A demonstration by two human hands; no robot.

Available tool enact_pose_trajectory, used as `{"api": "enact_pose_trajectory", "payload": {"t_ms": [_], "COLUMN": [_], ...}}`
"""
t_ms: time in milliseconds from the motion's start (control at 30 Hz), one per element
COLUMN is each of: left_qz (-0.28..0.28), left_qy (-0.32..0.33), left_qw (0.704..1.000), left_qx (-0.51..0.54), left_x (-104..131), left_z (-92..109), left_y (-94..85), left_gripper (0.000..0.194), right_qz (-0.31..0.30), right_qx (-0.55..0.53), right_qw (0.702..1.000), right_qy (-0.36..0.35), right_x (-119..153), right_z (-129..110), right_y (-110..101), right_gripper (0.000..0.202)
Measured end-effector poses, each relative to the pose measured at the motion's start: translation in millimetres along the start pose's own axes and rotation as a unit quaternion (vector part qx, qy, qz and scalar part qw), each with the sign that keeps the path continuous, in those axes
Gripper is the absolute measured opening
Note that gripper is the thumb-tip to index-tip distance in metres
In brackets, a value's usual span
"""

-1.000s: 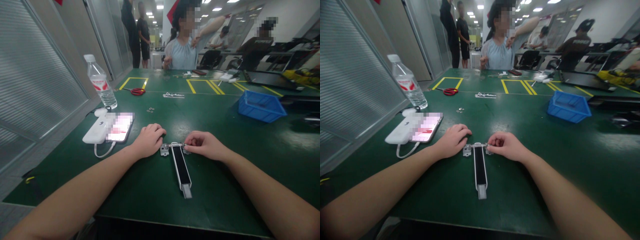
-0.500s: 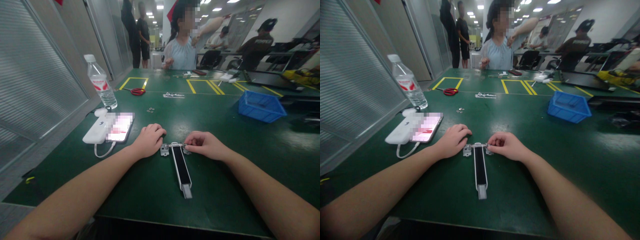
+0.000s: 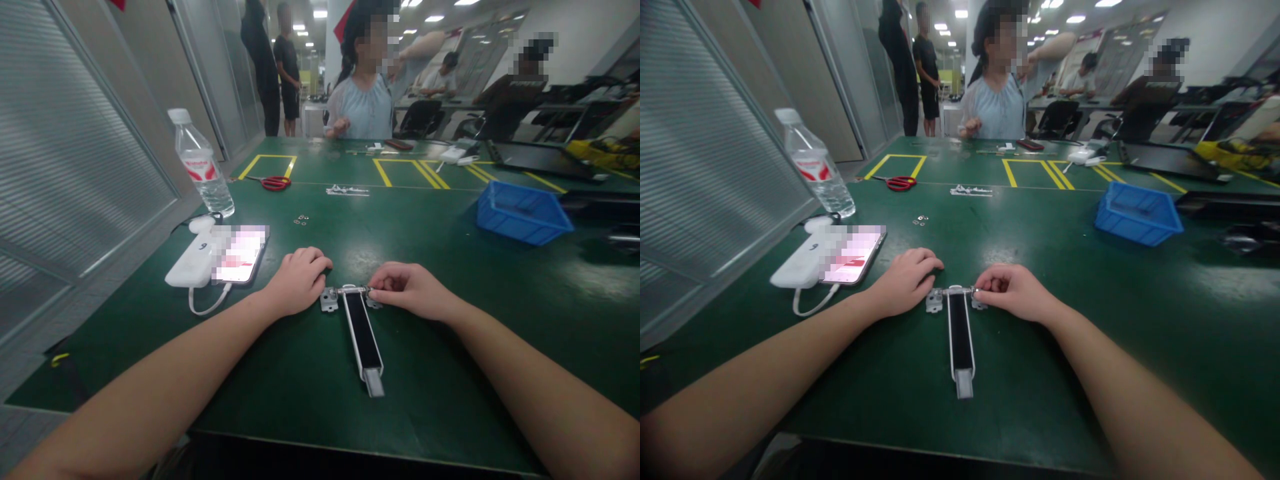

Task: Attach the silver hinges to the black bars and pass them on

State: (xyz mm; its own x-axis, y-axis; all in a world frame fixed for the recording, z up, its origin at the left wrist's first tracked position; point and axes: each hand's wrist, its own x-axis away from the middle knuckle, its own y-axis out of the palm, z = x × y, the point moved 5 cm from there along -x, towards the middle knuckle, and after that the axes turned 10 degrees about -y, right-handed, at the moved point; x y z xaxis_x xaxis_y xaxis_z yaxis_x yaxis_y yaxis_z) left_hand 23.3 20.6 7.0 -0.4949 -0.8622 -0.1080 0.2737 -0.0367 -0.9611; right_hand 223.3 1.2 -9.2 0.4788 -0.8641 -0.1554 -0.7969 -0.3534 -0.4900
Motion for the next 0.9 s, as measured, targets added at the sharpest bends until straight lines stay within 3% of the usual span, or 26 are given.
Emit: {"api": "enact_pose_trajectory", "payload": {"t_ms": [900], "left_qz": [-0.004], "left_qy": [0.001], "left_qw": [1.0], "left_qx": [0.0], "left_x": [0.2], "left_z": [0.7], "left_y": [-0.8], "left_gripper": [0.025], "right_qz": [-0.009], "right_qx": [0.028], "right_qw": [1.0], "right_qy": [0.003], "right_x": [-0.4], "right_z": [-5.7], "right_y": [-1.2], "right_gripper": [0.026]}}
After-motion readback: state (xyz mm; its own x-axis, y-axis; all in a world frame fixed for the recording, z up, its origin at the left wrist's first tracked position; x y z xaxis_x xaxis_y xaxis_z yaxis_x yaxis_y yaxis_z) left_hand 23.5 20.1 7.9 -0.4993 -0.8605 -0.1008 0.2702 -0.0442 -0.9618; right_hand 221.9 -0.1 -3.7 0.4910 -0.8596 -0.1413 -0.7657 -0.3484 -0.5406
